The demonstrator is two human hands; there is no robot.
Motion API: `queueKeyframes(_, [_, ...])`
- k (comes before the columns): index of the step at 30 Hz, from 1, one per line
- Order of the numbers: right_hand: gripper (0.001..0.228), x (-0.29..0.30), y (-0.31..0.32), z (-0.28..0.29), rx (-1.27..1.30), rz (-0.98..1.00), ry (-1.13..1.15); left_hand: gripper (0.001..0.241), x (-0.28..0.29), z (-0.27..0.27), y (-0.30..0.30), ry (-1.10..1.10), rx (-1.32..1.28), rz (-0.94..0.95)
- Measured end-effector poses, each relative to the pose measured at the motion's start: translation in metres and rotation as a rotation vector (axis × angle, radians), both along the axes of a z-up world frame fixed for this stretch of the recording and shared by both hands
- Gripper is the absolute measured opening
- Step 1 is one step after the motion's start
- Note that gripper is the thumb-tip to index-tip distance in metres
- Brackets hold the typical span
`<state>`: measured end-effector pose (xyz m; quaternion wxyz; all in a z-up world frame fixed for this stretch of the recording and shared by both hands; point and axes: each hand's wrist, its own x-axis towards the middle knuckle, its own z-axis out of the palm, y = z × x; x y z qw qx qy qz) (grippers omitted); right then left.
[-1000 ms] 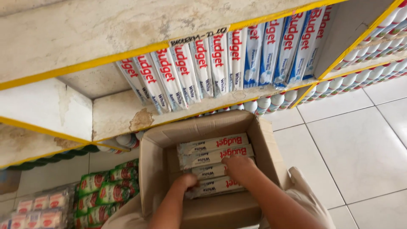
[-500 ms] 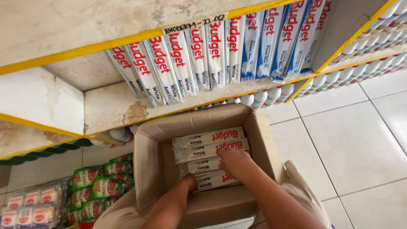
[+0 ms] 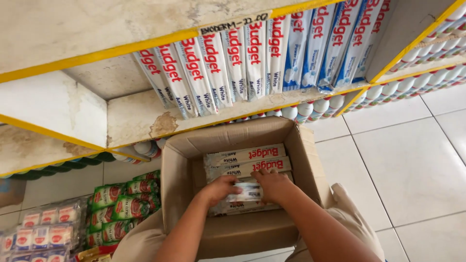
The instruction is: Stocking individual detergent bars from a cardboard box onto a retail shelf.
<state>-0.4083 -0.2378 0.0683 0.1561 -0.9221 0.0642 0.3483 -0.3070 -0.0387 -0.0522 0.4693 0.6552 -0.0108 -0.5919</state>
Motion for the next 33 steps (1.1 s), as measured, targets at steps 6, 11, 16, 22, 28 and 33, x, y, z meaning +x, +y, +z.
queueKeyframes(6, [0.107,-0.004,-0.001,0.003,0.144,-0.122,-0.032,0.024,0.008,0.092,-0.008,-0.128,-0.349,-0.065])
queueKeyframes(11, [0.088,0.001,0.005,-0.042,0.408,-0.303,-0.344,0.022,0.01,0.164,0.006,-0.196,-0.43,0.103])
queueKeyframes(16, [0.054,0.017,-0.001,-0.115,0.528,-0.638,-0.369,0.023,-0.017,0.219,0.019,-0.205,-0.479,0.33])
queueKeyframes(22, [0.042,0.006,0.021,-0.016,1.354,-1.561,-0.283,0.029,-0.05,0.203,0.017,-0.304,-0.445,0.426])
queueKeyframes(28, [0.061,0.006,0.015,-0.066,1.756,-1.424,-0.24,0.031,-0.085,0.157,0.012,-0.28,-0.268,0.369])
queueKeyframes(33, [0.093,0.011,0.007,-0.035,1.326,-1.573,-0.397,0.041,-0.093,0.148,0.035,-0.106,-0.306,0.441])
